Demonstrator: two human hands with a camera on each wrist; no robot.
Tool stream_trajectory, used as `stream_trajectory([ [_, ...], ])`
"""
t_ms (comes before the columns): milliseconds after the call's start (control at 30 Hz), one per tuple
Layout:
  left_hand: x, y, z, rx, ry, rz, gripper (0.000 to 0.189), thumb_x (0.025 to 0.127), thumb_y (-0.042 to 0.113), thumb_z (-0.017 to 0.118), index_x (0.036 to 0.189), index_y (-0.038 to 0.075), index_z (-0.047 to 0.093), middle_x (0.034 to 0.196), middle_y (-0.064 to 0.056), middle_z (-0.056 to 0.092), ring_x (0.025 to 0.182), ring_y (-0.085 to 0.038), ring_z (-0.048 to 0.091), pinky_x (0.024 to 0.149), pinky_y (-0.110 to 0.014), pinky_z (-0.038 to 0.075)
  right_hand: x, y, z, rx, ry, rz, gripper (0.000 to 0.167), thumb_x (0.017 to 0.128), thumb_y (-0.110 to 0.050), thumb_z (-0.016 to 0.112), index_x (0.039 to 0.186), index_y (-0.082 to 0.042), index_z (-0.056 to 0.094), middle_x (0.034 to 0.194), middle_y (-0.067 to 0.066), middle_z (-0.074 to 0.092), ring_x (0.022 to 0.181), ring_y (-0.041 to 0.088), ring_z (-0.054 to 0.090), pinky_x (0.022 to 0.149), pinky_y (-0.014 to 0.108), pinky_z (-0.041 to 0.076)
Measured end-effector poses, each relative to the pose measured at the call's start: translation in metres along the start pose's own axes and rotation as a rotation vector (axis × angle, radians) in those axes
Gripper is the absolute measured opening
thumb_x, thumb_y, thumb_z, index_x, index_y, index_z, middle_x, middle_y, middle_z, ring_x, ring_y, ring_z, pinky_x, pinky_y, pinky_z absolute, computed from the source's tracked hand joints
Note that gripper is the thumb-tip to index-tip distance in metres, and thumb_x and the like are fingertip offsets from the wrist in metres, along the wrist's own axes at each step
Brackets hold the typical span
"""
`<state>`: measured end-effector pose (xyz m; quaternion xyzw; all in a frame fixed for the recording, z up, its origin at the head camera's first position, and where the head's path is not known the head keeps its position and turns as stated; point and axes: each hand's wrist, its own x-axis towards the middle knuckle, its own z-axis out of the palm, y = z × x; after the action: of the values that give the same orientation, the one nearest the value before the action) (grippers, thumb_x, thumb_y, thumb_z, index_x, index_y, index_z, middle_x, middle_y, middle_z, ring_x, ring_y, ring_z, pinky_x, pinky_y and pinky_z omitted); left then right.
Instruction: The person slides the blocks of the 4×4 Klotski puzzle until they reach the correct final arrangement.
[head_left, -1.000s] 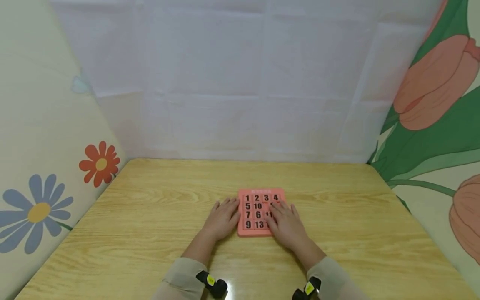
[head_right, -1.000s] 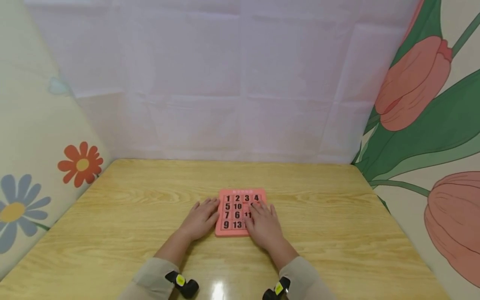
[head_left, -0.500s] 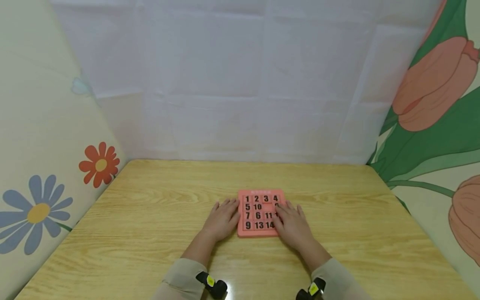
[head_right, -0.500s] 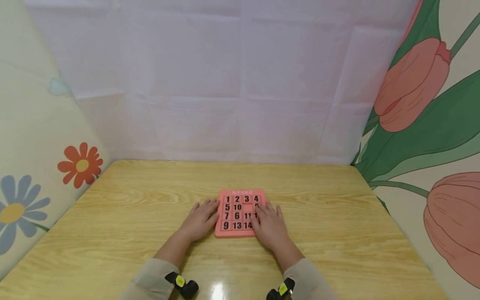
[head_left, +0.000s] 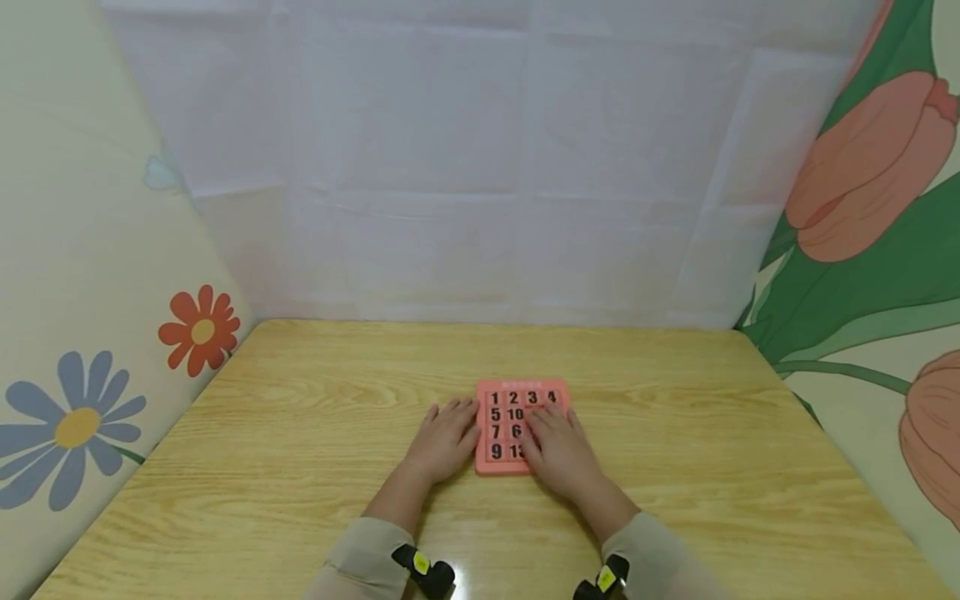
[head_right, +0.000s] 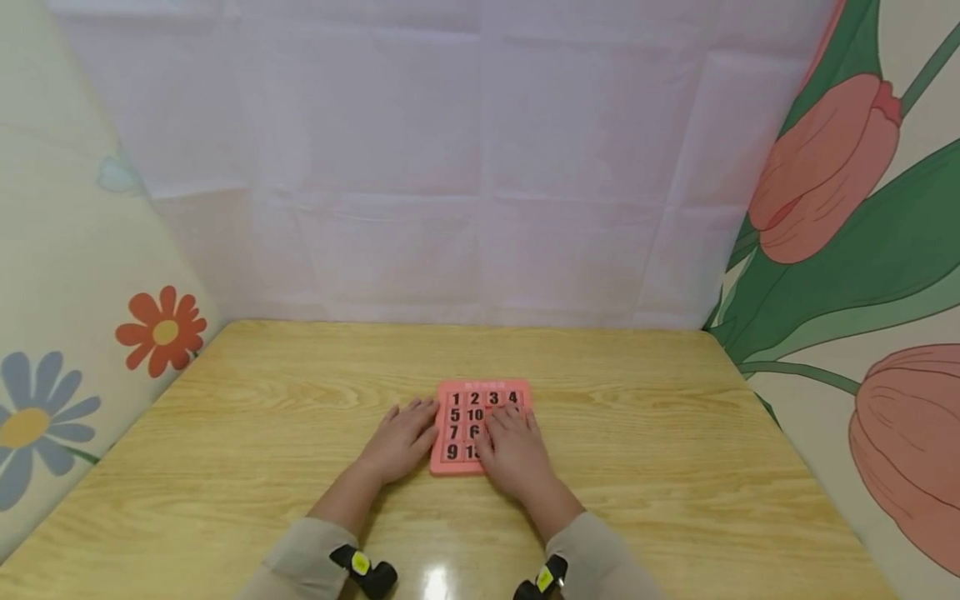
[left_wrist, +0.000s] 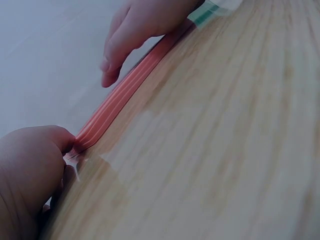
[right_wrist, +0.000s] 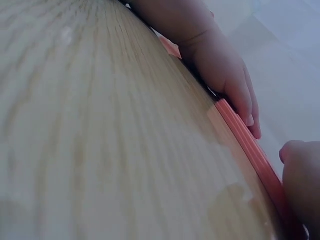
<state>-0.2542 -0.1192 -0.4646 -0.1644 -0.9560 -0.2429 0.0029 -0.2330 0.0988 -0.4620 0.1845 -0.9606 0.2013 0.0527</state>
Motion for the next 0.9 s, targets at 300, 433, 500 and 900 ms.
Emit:
stream_trajectory([
  [300,0.000,-0.001,0.000,0.015,0.001,0.019,0.051,0.104,0.030,0.042,0.149,0.005,0.042,0.154,-0.015,0.042,0.147,-0.034,0.031,0.123,-0.057,0.014,0.004,-0.012,0.005,-0.028,-0.036,-0.048,0.052,0.103,-0.041,0.040,0.145,-0.011,0.049,0.154,0.007,0.044,0.149,0.032,0.029,0.124,0.054,0.014],
  [433,-0.001,-0.001,0.000,0.016,-0.001,0.021,0.051,0.104,0.030,0.043,0.149,0.005,0.042,0.153,-0.016,0.042,0.147,-0.034,0.031,0.123,-0.057,0.014,0.005,-0.013,0.006,-0.026,-0.061,-0.050,0.052,0.104,-0.042,0.038,0.147,-0.013,0.047,0.155,0.005,0.041,0.150,0.032,0.027,0.124,0.055,0.012],
  [500,-0.001,-0.001,0.001,0.015,0.003,0.025,0.051,0.104,0.030,0.043,0.148,0.004,0.042,0.153,-0.016,0.043,0.147,-0.035,0.032,0.123,-0.057,0.015,0.005,-0.012,0.006,-0.031,-0.067,-0.045,0.052,0.104,-0.042,0.037,0.147,-0.014,0.046,0.156,0.004,0.041,0.150,0.031,0.026,0.124,0.055,0.012],
  [900,0.000,0.000,0.000,0.010,-0.003,0.011,0.052,0.104,0.032,0.041,0.150,0.006,0.040,0.155,-0.014,0.041,0.148,-0.034,0.030,0.124,-0.056,0.013,0.001,-0.005,0.001,-0.029,-0.041,-0.009,0.050,0.104,-0.040,0.041,0.143,-0.011,0.051,0.154,0.005,0.044,0.149,0.033,0.028,0.123,0.057,0.013],
])
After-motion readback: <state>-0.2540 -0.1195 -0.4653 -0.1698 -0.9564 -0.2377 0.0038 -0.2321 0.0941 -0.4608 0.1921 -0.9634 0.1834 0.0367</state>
